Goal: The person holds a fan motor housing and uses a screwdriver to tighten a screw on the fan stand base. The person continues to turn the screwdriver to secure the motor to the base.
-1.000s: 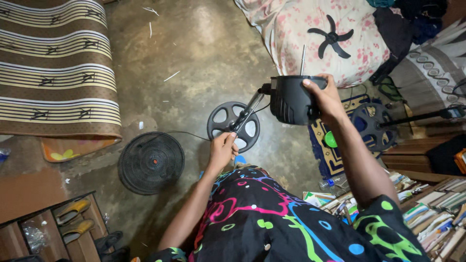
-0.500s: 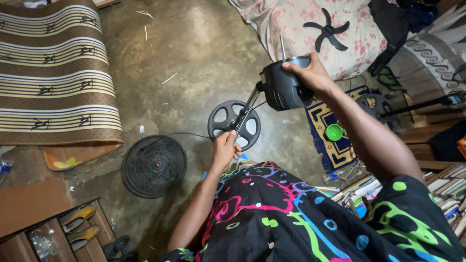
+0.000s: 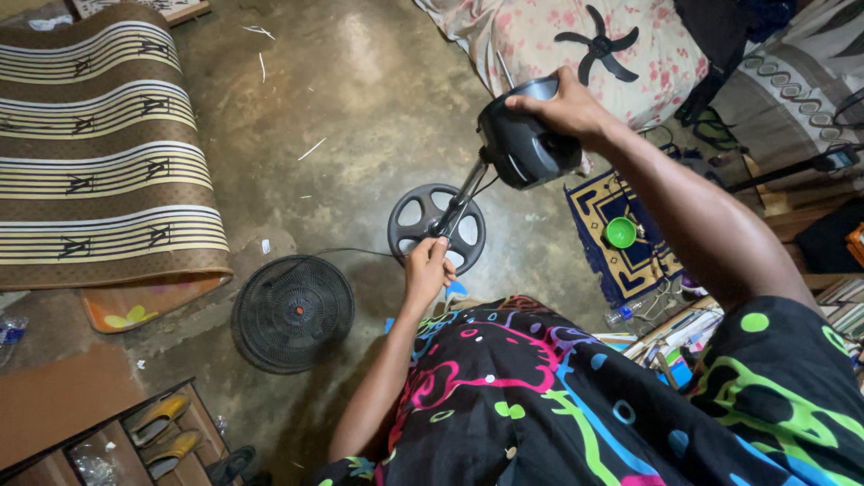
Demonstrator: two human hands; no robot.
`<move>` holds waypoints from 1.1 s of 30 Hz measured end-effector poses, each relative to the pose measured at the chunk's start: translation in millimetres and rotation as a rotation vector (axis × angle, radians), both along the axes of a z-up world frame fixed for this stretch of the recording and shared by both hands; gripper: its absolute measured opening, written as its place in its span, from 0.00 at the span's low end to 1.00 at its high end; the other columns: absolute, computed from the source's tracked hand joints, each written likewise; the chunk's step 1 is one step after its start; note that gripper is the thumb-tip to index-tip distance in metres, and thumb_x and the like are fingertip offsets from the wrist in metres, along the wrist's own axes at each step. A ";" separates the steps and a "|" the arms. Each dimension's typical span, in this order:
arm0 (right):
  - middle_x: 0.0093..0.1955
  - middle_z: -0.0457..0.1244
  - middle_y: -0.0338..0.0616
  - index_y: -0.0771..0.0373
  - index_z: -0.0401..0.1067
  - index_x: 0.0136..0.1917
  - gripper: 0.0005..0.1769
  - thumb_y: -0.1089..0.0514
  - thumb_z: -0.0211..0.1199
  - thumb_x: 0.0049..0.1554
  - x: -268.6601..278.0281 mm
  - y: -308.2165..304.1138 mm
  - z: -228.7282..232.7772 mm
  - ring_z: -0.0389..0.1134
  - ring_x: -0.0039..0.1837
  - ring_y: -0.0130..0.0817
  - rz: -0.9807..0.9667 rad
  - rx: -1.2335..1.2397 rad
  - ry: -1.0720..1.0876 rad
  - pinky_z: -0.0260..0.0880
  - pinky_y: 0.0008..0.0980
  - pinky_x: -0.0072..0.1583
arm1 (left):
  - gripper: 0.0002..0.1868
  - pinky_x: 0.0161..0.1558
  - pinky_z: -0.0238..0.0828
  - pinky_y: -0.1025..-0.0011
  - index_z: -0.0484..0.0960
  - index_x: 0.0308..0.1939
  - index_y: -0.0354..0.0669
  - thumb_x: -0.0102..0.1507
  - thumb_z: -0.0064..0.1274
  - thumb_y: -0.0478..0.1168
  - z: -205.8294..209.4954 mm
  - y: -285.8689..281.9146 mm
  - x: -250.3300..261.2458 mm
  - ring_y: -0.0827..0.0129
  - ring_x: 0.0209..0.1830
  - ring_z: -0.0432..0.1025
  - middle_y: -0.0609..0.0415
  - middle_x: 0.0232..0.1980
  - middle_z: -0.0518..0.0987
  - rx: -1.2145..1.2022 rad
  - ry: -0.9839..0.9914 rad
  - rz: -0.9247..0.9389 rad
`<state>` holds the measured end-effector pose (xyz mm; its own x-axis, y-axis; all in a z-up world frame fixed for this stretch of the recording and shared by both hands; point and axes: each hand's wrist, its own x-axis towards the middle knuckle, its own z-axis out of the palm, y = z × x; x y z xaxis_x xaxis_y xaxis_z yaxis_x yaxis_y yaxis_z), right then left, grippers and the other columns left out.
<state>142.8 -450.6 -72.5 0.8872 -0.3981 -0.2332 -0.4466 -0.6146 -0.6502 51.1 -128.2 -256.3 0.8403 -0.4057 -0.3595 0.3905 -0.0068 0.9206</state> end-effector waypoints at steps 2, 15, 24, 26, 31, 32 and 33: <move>0.60 0.64 0.64 0.74 0.57 0.68 0.59 0.27 0.75 0.46 3.7 3.8 6.8 0.69 0.61 0.48 -0.025 0.000 0.038 0.72 0.41 0.58 | 0.17 0.17 0.66 0.75 0.80 0.42 0.35 0.71 0.46 0.46 1.6 -0.1 2.5 0.73 0.16 0.73 0.53 0.21 0.78 0.017 -0.028 0.002; 0.61 0.64 0.72 0.80 0.60 0.66 0.64 0.20 0.72 0.45 13.3 9.9 -42.6 0.68 0.64 0.57 0.026 -0.203 0.121 0.69 0.44 0.62 | 0.16 0.29 0.71 0.60 0.82 0.40 0.38 0.70 0.49 0.48 18.1 23.1 1.4 0.61 0.22 0.78 0.49 0.22 0.80 0.289 -0.522 -0.002; 0.60 0.66 0.63 0.76 0.58 0.68 0.62 0.25 0.75 0.43 17.1 1.5 -30.8 0.70 0.61 0.47 -0.010 -0.029 0.072 0.71 0.39 0.59 | 0.15 0.27 0.71 0.66 0.82 0.41 0.37 0.69 0.52 0.47 -11.2 38.4 -2.1 0.68 0.21 0.77 0.52 0.22 0.80 0.272 -0.339 0.014; 0.60 0.65 0.62 0.76 0.58 0.68 0.61 0.26 0.76 0.43 17.4 0.2 -27.7 0.70 0.60 0.45 -0.010 -0.025 0.077 0.72 0.39 0.58 | 0.14 0.25 0.72 0.70 0.81 0.42 0.36 0.69 0.53 0.46 -21.2 34.9 -1.4 0.72 0.21 0.76 0.54 0.23 0.79 0.181 -0.251 0.021; 0.60 0.65 0.62 0.76 0.59 0.68 0.61 0.26 0.76 0.44 21.3 -2.9 -27.8 0.70 0.60 0.45 -0.004 -0.042 0.098 0.71 0.38 0.58 | 0.12 0.22 0.68 0.74 0.78 0.45 0.36 0.68 0.56 0.43 -40.3 13.5 3.1 0.76 0.19 0.72 0.55 0.24 0.77 0.075 -0.184 0.041; 0.60 0.65 0.62 0.77 0.58 0.67 0.61 0.25 0.76 0.44 21.5 -3.3 -28.5 0.70 0.61 0.45 0.005 -0.045 0.090 0.71 0.38 0.58 | 0.12 0.21 0.67 0.73 0.78 0.45 0.35 0.68 0.56 0.43 -41.5 9.8 3.0 0.76 0.19 0.71 0.55 0.24 0.77 0.075 -0.161 0.044; 0.60 0.65 0.63 0.77 0.58 0.67 0.62 0.25 0.76 0.44 22.0 -3.0 -29.5 0.69 0.61 0.45 0.014 -0.048 0.082 0.71 0.38 0.58 | 0.12 0.20 0.65 0.73 0.77 0.45 0.35 0.68 0.56 0.42 -42.5 7.3 2.9 0.76 0.18 0.70 0.55 0.24 0.77 0.075 -0.139 0.048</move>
